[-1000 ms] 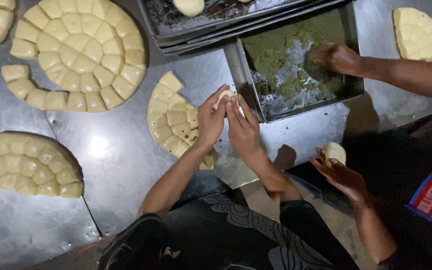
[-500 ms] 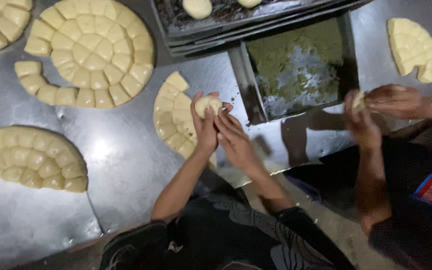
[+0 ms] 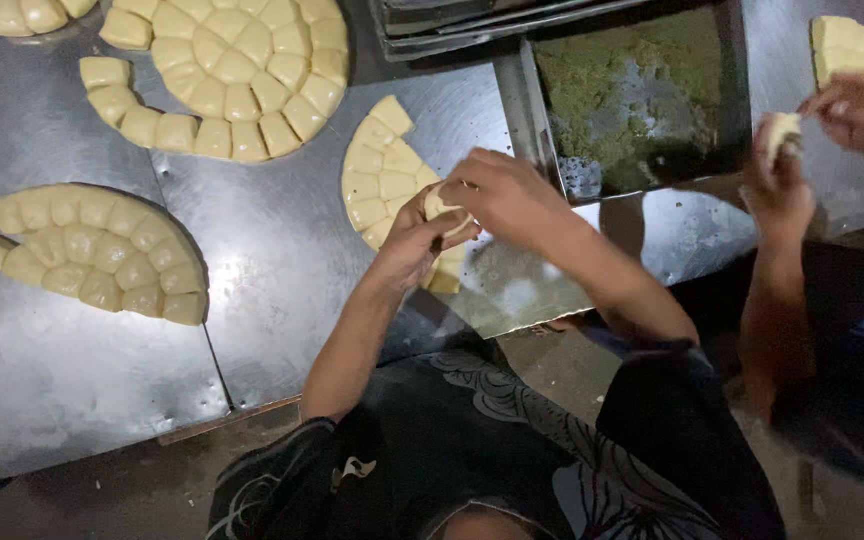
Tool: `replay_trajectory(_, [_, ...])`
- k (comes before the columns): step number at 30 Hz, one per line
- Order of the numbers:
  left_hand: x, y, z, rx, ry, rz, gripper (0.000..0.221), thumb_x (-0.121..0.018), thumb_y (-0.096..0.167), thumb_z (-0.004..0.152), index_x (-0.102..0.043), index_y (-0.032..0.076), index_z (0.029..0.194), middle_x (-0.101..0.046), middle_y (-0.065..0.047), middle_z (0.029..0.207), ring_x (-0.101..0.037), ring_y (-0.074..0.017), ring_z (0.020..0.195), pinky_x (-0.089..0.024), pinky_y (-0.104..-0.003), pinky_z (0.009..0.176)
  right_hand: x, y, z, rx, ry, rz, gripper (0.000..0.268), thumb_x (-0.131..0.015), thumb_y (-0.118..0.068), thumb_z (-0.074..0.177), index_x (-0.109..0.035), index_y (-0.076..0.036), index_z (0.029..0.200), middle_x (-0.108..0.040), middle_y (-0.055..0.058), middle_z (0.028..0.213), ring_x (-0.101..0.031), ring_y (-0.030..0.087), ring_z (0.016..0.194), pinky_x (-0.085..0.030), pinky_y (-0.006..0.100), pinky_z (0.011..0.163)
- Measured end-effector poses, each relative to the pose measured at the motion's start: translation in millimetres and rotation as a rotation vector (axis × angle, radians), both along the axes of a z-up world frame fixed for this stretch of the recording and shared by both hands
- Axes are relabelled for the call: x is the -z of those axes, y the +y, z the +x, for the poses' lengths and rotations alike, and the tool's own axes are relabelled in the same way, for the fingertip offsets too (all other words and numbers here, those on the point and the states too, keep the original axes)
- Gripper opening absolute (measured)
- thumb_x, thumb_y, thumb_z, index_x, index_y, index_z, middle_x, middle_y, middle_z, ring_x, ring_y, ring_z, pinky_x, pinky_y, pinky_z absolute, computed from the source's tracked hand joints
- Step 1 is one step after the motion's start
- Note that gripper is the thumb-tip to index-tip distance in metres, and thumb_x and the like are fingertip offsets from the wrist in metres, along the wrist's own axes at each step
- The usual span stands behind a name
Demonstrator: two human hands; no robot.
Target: The person takes pieces of dough from a prep table, adds a green filling by hand to each piece, and rolls them into rounded buns before placing them onto a metal tray.
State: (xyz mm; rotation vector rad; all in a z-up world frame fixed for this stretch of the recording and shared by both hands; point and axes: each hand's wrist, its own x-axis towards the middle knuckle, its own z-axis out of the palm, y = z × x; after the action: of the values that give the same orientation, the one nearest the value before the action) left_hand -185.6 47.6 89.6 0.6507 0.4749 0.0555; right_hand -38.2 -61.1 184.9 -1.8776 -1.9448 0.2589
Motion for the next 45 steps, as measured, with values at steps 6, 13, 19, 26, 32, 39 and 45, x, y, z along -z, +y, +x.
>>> replay_trajectory(6, [8.9,15.9,-14.5,-0.144,-0.132,-0.277,0.045,-0.054,0.008,0.102,-0.047,-0.004,0.145,-0.064,-0.018,0.131,-0.067,-0.0244,0.114,-0.058,-0.038,0.098,29.8,-20.4,-59.2,0.147,-0.227,0.245,0.032,-0.069,-0.003,0.088,-0.075,0.002,0.119,-0.069,0.012,0.13,-0.06,0.027,0.116,-0.05,0.04,0.095])
replay_trajectory(13, [16.5,-2.7,-7.1,-0.121,-0.024,0.031,0.058,-0.057,0.036,0.101,-0.038,0.006,0.147,-0.054,-0.01,0.132,-0.065,-0.0268,0.11,-0.062,-0.043,0.089,30.9,-7.6,-43.3,0.215,-0.062,0.239,0.066,-0.079,-0.032,0.08,-0.061,0.006,0.131,-0.053,0.024,0.141,-0.042,0.046,0.138,-0.036,0.06,0.114])
replay_trajectory(19, [59.4,-36.3,-37.8,0.021,-0.157,-0.432,0.103,-0.028,0.082,0.1,-0.027,0.001,0.165,-0.055,-0.015,0.15,-0.064,-0.0292,0.13,-0.053,-0.044,0.096,97.0,-64.2,-91.4,0.317,0.022,-0.153,0.074,-0.077,-0.031,0.086,-0.052,0.0,0.148,-0.041,0.022,0.159,-0.038,0.043,0.15,-0.041,0.046,0.119])
replay_trajectory(26, [113.7,-111.6,-69.8,0.554,0.222,0.137,0.097,-0.055,0.057,0.098,0.005,0.013,0.16,-0.027,-0.01,0.162,-0.046,-0.0271,0.142,-0.044,-0.048,0.115,229.6,-193.9,-147.4,1.078,0.16,-0.171,0.066,-0.058,-0.032,0.11,-0.035,0.001,0.162,-0.03,0.025,0.168,-0.028,0.046,0.156,-0.025,0.058,0.128])
replay_trajectory(32, [101.3,-61.2,-144.5,0.488,0.14,0.152,0.076,-0.056,0.045,0.099,-0.029,0.006,0.159,-0.046,-0.016,0.156,-0.056,-0.0309,0.134,-0.05,-0.05,0.107,205.5,-212.4,-124.6,1.317,0.007,-0.178,0.092,-0.044,-0.069,0.109,-0.015,-0.009,0.172,0.001,0.021,0.179,0.009,0.041,0.166,0.003,0.066,0.135])
replay_trajectory(39, [81.8,-8.5,-205.0,0.283,0.251,0.085,0.067,-0.049,0.045,0.104,-0.037,0.003,0.155,-0.051,-0.021,0.152,-0.057,-0.0346,0.133,-0.048,-0.049,0.108,206.7,-125.0,-108.3,1.243,-0.103,-1.004,0.095,-0.023,-0.072,0.102,0.001,-0.006,0.166,0.013,0.018,0.17,0.011,0.032,0.16,0.011,0.06,0.124])
replay_trajectory(45, [90.1,12.9,-253.3,0.149,0.2,0.001,0.067,-0.047,0.046,0.104,-0.036,0.003,0.154,-0.049,-0.019,0.152,-0.053,-0.0355,0.135,-0.046,-0.05,0.109,243.3,-191.2,-76.2,1.544,0.326,-0.317,0.071,-0.047,-0.059,0.102,-0.038,-0.005,0.148,-0.04,0.018,0.148,-0.039,0.032,0.141,-0.025,0.048,0.122])
